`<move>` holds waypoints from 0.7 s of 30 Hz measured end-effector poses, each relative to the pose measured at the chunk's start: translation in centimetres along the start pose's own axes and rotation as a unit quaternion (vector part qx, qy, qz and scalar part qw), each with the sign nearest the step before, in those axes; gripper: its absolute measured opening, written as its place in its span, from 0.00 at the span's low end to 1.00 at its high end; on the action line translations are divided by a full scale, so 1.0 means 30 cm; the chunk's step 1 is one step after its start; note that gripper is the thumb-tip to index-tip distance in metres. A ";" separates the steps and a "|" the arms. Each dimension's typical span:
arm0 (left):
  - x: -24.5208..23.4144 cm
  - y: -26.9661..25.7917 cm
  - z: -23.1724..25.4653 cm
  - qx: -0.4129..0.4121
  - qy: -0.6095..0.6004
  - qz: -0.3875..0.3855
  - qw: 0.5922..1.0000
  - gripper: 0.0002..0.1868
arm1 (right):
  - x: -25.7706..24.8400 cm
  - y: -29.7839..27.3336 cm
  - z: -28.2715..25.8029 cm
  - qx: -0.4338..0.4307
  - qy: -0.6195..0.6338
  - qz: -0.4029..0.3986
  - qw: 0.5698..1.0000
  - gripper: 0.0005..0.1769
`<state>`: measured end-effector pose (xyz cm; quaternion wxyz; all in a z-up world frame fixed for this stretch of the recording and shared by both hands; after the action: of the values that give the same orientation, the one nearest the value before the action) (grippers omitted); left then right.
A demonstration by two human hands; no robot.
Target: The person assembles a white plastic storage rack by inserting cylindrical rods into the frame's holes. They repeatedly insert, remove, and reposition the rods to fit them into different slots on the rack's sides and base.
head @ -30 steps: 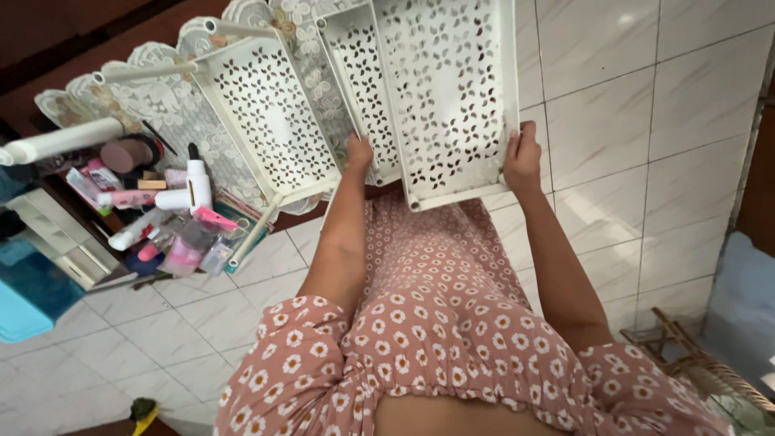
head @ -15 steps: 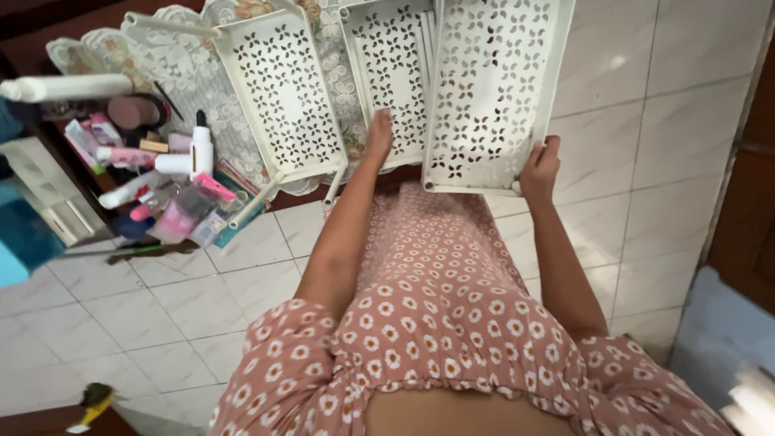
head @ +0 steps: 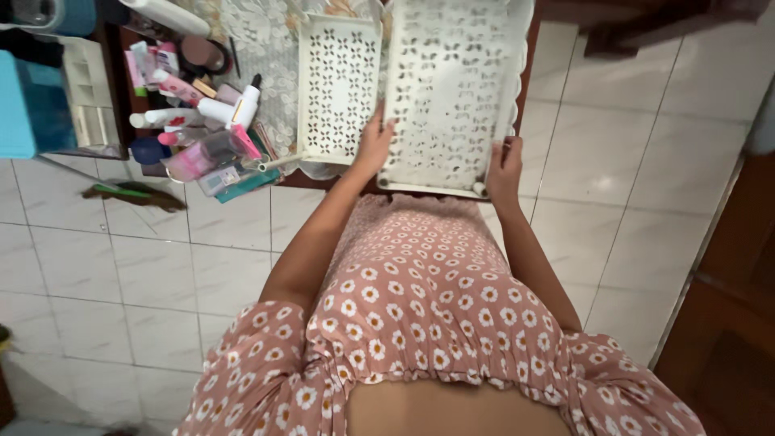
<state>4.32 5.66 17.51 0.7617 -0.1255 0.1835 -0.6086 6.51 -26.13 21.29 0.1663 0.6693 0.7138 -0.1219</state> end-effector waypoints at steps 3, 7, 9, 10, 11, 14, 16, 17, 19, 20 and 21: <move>-0.144 -0.042 0.075 -0.084 -0.029 0.029 0.996 0.32 | 0.090 0.071 -0.115 -0.047 0.089 -0.073 0.992 0.18; -0.346 -0.077 0.092 -0.074 -0.015 0.067 0.995 0.29 | 0.203 0.144 -0.259 0.017 0.086 -0.171 0.981 0.29; -0.436 -0.084 0.090 0.015 -0.072 0.048 0.996 0.27 | 0.265 0.183 -0.321 0.033 0.082 -0.196 0.976 0.32; -0.479 -0.087 0.093 0.059 -0.099 0.038 0.993 0.27 | 0.305 0.210 -0.348 0.034 0.099 -0.202 0.974 0.33; -0.518 -0.087 0.080 0.055 -0.093 0.036 0.994 0.27 | 0.343 0.239 -0.369 0.034 0.116 -0.207 0.971 0.34; -0.623 -0.123 0.053 0.047 -0.071 0.027 0.996 0.27 | 0.437 0.326 -0.400 0.005 0.114 -0.216 0.970 0.34; -0.668 -0.132 0.057 0.054 -0.054 0.022 0.997 0.27 | 0.495 0.404 -0.363 0.035 0.088 -0.187 0.978 0.35; -0.686 -0.129 0.062 0.059 -0.049 0.020 0.997 0.27 | 0.527 0.454 -0.334 0.049 0.075 -0.173 0.981 0.35; -0.704 -0.142 0.067 0.067 -0.037 0.020 0.997 0.28 | 0.562 0.566 -0.264 0.041 0.038 -0.136 0.989 0.35; -0.707 -0.146 0.061 0.048 -0.046 0.010 0.998 0.29 | 0.583 0.641 -0.232 0.036 0.034 -0.122 0.991 0.33; -0.703 -0.145 0.057 0.030 -0.055 0.001 0.998 0.30 | 0.598 0.702 -0.204 0.032 0.030 -0.108 0.993 0.32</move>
<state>-2.82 25.13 23.54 0.7744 -0.1355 0.1231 -0.6056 26.15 -5.73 20.73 0.1090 0.5966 0.7824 -0.1416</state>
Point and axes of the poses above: each hand's wrist, its own y-axis towards the middle knuckle, its own x-axis out of the palm, z = x × y, the point moved 7 cm from there along y, towards the middle knuckle, and after that the axes turned 7 degrees about -x, right-handed, at the moved point
